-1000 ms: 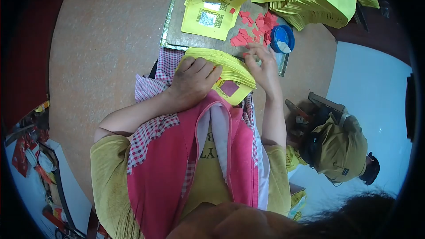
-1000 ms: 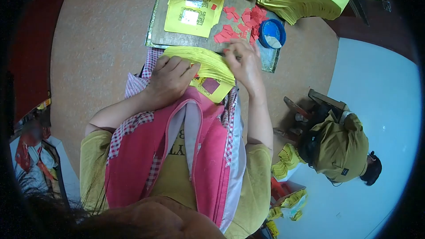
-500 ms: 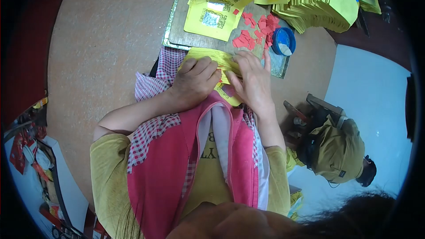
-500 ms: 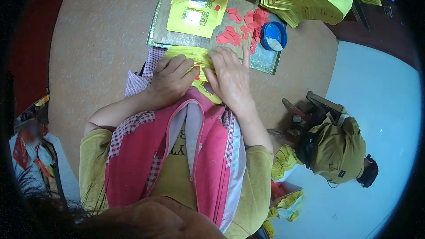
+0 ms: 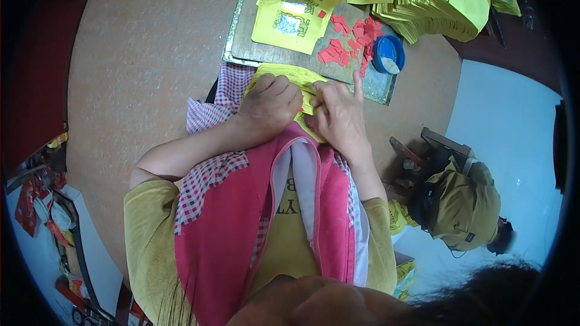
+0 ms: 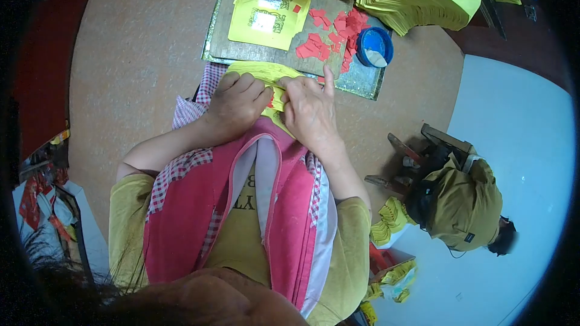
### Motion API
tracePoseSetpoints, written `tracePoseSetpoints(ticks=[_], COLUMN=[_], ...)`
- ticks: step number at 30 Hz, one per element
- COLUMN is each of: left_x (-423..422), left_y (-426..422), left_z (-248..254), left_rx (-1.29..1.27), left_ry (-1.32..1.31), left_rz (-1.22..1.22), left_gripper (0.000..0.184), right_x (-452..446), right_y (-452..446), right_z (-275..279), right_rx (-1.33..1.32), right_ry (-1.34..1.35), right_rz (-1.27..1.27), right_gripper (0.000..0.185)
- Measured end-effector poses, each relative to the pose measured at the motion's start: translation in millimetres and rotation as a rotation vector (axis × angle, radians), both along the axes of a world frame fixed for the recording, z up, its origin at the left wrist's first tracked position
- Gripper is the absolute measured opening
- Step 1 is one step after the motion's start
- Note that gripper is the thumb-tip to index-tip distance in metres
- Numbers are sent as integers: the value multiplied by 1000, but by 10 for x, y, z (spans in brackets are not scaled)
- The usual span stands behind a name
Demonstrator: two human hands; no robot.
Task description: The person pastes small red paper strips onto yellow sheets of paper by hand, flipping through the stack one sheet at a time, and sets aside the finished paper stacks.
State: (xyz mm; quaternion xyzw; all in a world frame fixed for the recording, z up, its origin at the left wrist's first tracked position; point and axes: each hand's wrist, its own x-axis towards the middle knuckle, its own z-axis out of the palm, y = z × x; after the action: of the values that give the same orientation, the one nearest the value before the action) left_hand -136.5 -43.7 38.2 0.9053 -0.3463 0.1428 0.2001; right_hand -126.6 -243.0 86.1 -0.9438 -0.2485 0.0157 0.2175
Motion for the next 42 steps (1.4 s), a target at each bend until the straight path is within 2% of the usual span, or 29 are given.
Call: tracePoseSetpoints(ticks=[11, 18, 21, 24, 27, 29, 33, 34, 35, 36, 38, 39, 41, 42], left_x=[-13, -92, -107, -115, -127, -126, -27, 29, 115, 219, 452, 570, 828, 982], left_y=[4, 148, 151, 149, 126, 100, 107, 113, 151, 221, 387, 427, 500, 551], left_z=[-53, -26, -26, -71, -54, -26, 42, 88, 131, 212, 365, 370, 350, 172], left_rx=[24, -61, -61, -61, -51, -30, 74, 82, -30, -28, -196, -194, -573, -569], left_ry=[-4, -77, -115, -143, -156, -165, -101, -79, -4, -17, 40, 26, 662, 651], left_rz=[-48, 49, 45, 34, 46, 69, 1, -33, -26, -34, 125, 108, 504, 485], left_gripper=[22, 14, 12, 12, 11, 11, 15, 17, 19, 19, 18, 18, 19, 19], right_x=[22, -50, -77, -126, -107, -77, -73, -56, -31, 3, 84, 146, 220, 250], right_y=[-36, -78, -7, 12, -81, -154, -236, -297, -362, -421, -565, -694, -869, -958], right_z=[-2, 17, 7, -46, 21, 59, 78, 75, 65, 49, -16, -112, -246, -332], right_rx=[2, 25, 73, 44, -33, 2, 61, 164, 267, 270, 794, 838, 951, 1057], right_ry=[37, 28, -127, -121, -96, -59, 43, 118, 194, 179, 230, 198, 247, 316], right_rz=[-54, -78, 38, 155, 130, 37, 17, -15, -48, -53, -339, -367, -464, -551], right_gripper=[38, 42, 46, 48, 47, 48, 51, 50, 50, 50, 47, 46, 48, 49])
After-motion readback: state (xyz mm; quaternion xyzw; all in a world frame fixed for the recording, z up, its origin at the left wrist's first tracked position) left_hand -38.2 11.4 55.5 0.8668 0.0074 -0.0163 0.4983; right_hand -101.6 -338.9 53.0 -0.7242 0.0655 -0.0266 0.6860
